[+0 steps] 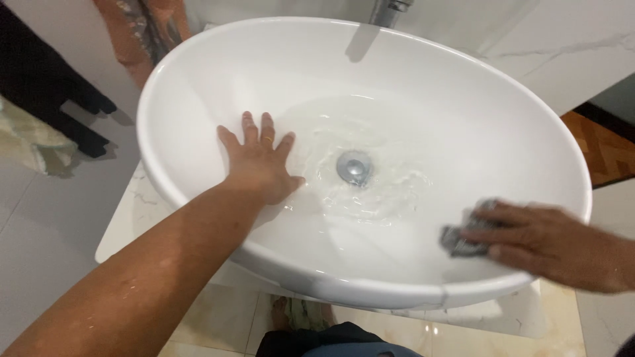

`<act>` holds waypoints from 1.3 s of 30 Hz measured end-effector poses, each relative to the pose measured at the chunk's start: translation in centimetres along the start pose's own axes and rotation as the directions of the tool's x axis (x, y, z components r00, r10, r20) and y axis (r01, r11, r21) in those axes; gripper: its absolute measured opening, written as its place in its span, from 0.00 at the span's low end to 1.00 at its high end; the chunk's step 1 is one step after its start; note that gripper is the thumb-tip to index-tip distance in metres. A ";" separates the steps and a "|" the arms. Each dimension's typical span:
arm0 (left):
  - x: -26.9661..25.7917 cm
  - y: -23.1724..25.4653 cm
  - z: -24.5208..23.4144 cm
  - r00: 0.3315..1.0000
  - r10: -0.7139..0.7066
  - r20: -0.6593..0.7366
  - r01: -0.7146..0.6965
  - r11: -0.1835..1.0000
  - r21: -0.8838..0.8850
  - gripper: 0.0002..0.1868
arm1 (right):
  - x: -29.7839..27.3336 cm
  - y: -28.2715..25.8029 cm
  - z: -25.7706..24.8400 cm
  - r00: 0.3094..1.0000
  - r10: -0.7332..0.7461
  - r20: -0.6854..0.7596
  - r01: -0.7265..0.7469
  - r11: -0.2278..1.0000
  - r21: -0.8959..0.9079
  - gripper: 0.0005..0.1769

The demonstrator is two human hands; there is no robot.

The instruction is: Scrubbing the inside of a bathroom sink with a scouring pad.

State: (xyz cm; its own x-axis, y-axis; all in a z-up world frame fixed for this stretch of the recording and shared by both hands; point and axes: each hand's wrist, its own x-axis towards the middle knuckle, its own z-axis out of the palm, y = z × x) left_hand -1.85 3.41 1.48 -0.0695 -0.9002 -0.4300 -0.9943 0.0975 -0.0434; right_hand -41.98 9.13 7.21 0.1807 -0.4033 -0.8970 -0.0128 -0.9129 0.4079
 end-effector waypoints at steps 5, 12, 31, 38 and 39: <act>0.1 -0.1 0.4 1.000 0.004 -0.012 -0.004 1.000 0.031 0.46 | 1.2 -1.4 -7.2 0.987 -0.103 -0.123 0.132 0.082 0.988 0.35; 1.8 -1.6 1.0 0.990 -0.038 -0.135 0.045 0.998 0.052 0.43 | 12.7 -0.5 -19.0 0.697 0.145 -0.702 0.605 0.406 0.685 0.41; 1.4 -1.6 0.6 0.986 -0.070 -0.149 0.080 0.995 0.061 0.58 | 16.6 9.4 -7.6 0.570 0.586 -0.576 -0.267 0.795 0.545 0.40; 0.2 0.1 0.4 0.995 -0.097 -0.023 0.098 0.995 0.014 0.59 | 9.2 3.9 -5.9 0.854 0.477 -0.206 -0.227 0.699 0.678 0.44; -0.4 0.6 0.2 0.996 -0.090 -0.026 0.091 0.996 0.018 0.59 | 8.3 3.1 -5.7 0.853 0.482 -0.200 -0.232 0.693 0.682 0.44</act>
State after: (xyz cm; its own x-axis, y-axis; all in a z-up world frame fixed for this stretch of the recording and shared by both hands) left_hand -2.36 3.94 1.44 0.0182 -0.9162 -0.4003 -0.9949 0.0230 -0.0979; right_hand -34.95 3.29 2.01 0.3450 -0.7719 -0.5340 -0.7218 -0.5819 0.3746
